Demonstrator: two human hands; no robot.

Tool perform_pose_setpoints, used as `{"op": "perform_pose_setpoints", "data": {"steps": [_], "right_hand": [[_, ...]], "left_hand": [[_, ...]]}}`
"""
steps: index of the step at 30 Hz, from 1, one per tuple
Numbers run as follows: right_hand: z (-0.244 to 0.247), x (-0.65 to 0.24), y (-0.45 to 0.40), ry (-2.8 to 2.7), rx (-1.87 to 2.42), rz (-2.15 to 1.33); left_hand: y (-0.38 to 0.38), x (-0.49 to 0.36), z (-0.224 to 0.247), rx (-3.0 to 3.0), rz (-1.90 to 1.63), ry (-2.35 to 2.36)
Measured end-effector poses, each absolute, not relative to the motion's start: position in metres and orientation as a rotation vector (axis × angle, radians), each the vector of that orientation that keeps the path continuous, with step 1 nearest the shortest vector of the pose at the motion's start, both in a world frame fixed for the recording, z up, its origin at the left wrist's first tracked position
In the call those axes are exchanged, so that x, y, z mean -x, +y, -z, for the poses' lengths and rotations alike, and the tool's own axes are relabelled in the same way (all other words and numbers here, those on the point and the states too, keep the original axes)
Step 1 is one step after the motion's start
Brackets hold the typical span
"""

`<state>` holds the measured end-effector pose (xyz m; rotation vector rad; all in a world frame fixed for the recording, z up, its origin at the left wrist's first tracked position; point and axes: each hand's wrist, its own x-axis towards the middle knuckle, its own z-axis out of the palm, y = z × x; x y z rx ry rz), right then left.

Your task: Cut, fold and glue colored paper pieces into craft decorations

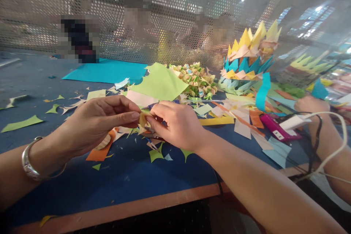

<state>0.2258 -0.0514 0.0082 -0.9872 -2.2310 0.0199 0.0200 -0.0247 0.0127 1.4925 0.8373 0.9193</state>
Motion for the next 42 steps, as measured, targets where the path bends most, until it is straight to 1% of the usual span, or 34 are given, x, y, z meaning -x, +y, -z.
{"op": "perform_pose_setpoints", "data": {"steps": [17,22,29,36,42], "right_hand": [[-0.0084,-0.2250,-0.0528,-2.232,0.982,-0.032],[-0.0087,-0.2245,-0.0525,-2.236,0.994,-0.037],[-0.0064,-0.2244,-0.0520,-2.237,0.998,-0.052],[-0.0044,-0.2248,-0.0515,-2.247,1.016,-0.033],[-0.0124,-0.2302,-0.0503,-2.261,1.069,-0.098]], "left_hand": [[-0.0236,-0.0204,-0.0132,-1.469,-0.899,0.847],[-0.0275,-0.0230,-0.0144,-1.576,-0.945,0.872],[-0.0314,-0.0258,-0.0146,-1.688,-0.873,0.877],[-0.0307,-0.0257,-0.0137,-1.654,-0.912,0.871],[-0.0310,-0.0251,-0.0161,-1.658,-0.996,0.894]]}}
